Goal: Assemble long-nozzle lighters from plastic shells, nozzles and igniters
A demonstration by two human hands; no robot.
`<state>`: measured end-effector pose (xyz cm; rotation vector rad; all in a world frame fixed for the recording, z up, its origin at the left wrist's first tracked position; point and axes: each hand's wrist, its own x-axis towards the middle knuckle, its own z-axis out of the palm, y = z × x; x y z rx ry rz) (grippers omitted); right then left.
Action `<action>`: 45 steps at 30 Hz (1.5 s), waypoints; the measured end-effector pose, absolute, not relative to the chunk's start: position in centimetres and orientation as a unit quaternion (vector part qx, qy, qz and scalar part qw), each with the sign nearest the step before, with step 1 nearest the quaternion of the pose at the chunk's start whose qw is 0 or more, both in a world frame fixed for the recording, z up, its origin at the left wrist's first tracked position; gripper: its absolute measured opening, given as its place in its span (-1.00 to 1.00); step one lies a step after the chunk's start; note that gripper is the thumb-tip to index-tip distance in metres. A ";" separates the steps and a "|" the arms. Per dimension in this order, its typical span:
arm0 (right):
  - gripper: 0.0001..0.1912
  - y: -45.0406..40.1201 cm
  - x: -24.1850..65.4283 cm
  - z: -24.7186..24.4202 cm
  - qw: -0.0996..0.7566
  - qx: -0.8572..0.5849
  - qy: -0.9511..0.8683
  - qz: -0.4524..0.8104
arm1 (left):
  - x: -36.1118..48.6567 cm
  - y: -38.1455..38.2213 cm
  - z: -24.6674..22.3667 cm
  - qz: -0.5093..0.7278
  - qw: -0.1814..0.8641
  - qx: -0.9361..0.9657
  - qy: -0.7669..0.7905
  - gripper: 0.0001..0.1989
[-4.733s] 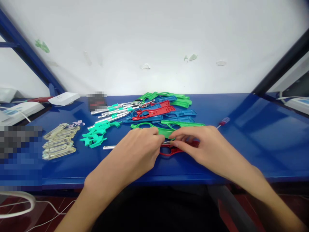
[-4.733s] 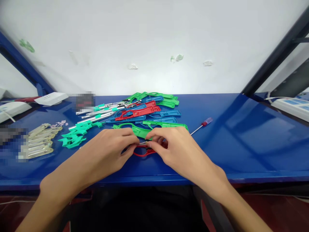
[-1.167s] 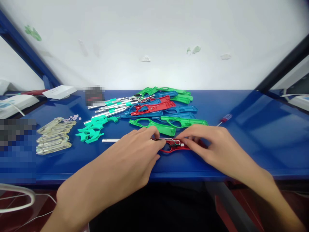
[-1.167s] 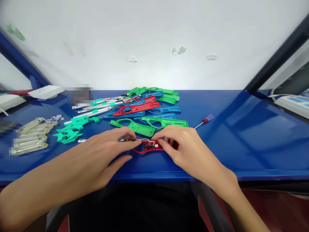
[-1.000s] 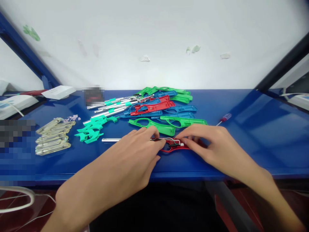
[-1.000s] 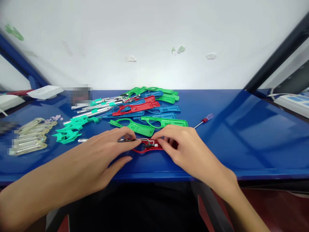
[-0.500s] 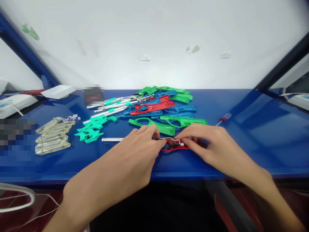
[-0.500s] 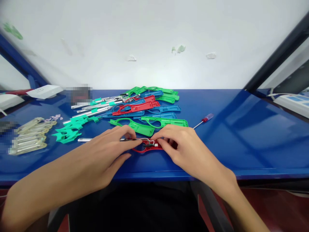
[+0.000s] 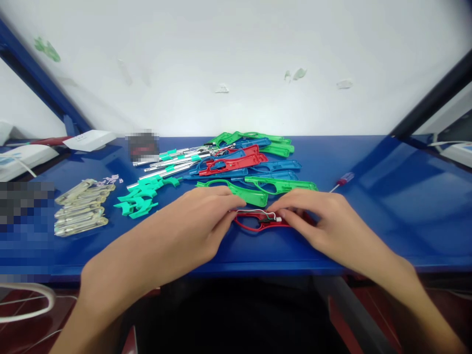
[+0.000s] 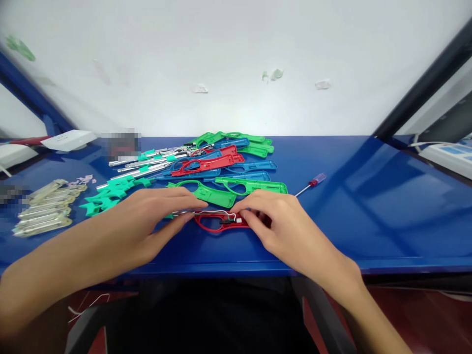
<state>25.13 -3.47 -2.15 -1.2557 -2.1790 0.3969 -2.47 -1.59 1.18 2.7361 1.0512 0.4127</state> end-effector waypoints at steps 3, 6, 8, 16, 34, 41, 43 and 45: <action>-0.77 -3.8 24.9 -2.2 0.308 -0.471 -0.815 0.138 | -2.2 -1.5 1.1 0.124 0.104 0.923 0.349 -0.73; -0.74 -4.2 24.7 -2.3 0.303 -0.455 -0.826 0.140 | -1.9 -1.6 1.0 0.109 0.097 0.926 0.348 -0.75; -0.78 -4.2 24.5 -2.5 0.294 -0.443 -0.837 0.129 | -1.8 -1.9 0.8 0.096 0.089 0.925 0.356 -0.80; -0.81 -4.1 24.6 -3.0 0.309 -0.425 -0.844 0.107 | -1.7 -2.9 0.9 0.080 0.089 0.917 0.380 -0.80; -0.84 -4.4 25.4 -2.5 0.319 -0.472 -0.805 0.167 | -1.1 -3.5 0.8 0.097 0.052 0.917 0.384 -0.76; -0.91 -4.4 25.3 -2.8 0.355 -0.503 -0.764 0.194 | -1.2 -3.7 0.8 0.097 0.048 0.915 0.388 -0.76; -0.92 -4.4 25.3 -2.8 0.358 -0.491 -0.770 0.194 | -1.2 -3.7 0.8 0.098 0.046 0.916 0.386 -0.76; -0.91 -4.4 25.2 -2.8 0.360 -0.477 -0.779 0.191 | -1.2 -3.8 0.8 0.099 0.043 0.917 0.385 -0.76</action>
